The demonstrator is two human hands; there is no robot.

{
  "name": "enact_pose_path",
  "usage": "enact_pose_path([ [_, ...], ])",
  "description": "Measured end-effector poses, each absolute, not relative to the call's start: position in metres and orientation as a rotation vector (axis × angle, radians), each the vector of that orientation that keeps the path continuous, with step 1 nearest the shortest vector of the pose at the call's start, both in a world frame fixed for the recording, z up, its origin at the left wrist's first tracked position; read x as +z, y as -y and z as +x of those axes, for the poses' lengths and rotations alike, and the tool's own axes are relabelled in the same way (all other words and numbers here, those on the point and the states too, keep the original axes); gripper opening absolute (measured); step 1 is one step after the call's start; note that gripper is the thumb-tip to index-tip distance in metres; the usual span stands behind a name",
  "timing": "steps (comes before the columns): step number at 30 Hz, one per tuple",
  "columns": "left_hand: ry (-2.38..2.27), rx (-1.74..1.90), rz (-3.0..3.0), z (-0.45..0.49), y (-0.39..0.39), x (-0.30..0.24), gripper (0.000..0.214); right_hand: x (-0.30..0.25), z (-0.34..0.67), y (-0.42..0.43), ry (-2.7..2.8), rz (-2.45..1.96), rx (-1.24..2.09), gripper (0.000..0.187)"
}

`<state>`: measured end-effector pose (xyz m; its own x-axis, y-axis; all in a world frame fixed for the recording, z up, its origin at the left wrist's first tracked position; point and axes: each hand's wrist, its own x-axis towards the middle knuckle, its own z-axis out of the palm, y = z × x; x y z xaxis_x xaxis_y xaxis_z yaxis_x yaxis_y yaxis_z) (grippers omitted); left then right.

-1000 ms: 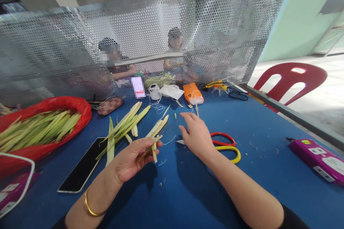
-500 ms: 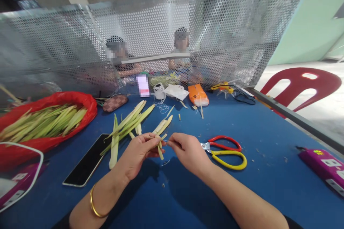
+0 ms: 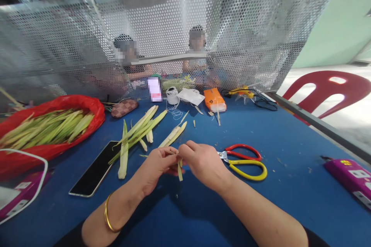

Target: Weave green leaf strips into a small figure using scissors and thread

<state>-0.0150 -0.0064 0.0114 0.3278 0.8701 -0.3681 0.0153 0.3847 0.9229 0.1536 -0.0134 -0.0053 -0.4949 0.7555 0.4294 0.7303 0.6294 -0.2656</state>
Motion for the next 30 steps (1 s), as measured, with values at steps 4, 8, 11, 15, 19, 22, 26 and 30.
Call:
enact_pose_path([
  [4, -1.075, 0.702, 1.013, -0.013, 0.008, 0.012, 0.013, -0.01, 0.15, 0.013, 2.204, -1.227, 0.215, 0.022],
  [8, -1.06, 0.727, 1.006, -0.013, 0.009, 0.012, 0.016, -0.011, 0.146, 0.013, 2.015, -1.256, 0.394, 0.025],
  [11, -1.064, 0.744, 1.058, -0.012, 0.009, 0.01, 0.018, -0.009, 0.145, 0.014, 1.944, -1.271, 0.504, 0.024],
  [15, -1.107, 0.792, 1.293, -0.011, 0.01, 0.008, 0.012, -0.004, 0.144, 0.013, 1.792, -1.333, 0.716, 0.021],
  [19, -1.179, 0.885, 1.688, -0.012, 0.014, 0.007, 0.005, -0.003, 0.143, 0.009, 1.51, -1.352, 1.171, 0.023],
  [22, -1.196, 0.973, 1.968, -0.014, 0.017, 0.007, 0.013, -0.003, 0.143, 0.006, 1.345, -1.286, 1.395, 0.024],
  [26, -1.206, 0.994, 1.963, -0.013, 0.017, 0.007, 0.012, -0.004, 0.143, 0.005, 1.241, -1.224, 1.548, 0.027],
  [30, -1.22, 0.987, 1.503, -0.012, 0.01, 0.009, 0.006, -0.007, 0.143, 0.003, 1.214, -1.25, 1.664, 0.024],
])
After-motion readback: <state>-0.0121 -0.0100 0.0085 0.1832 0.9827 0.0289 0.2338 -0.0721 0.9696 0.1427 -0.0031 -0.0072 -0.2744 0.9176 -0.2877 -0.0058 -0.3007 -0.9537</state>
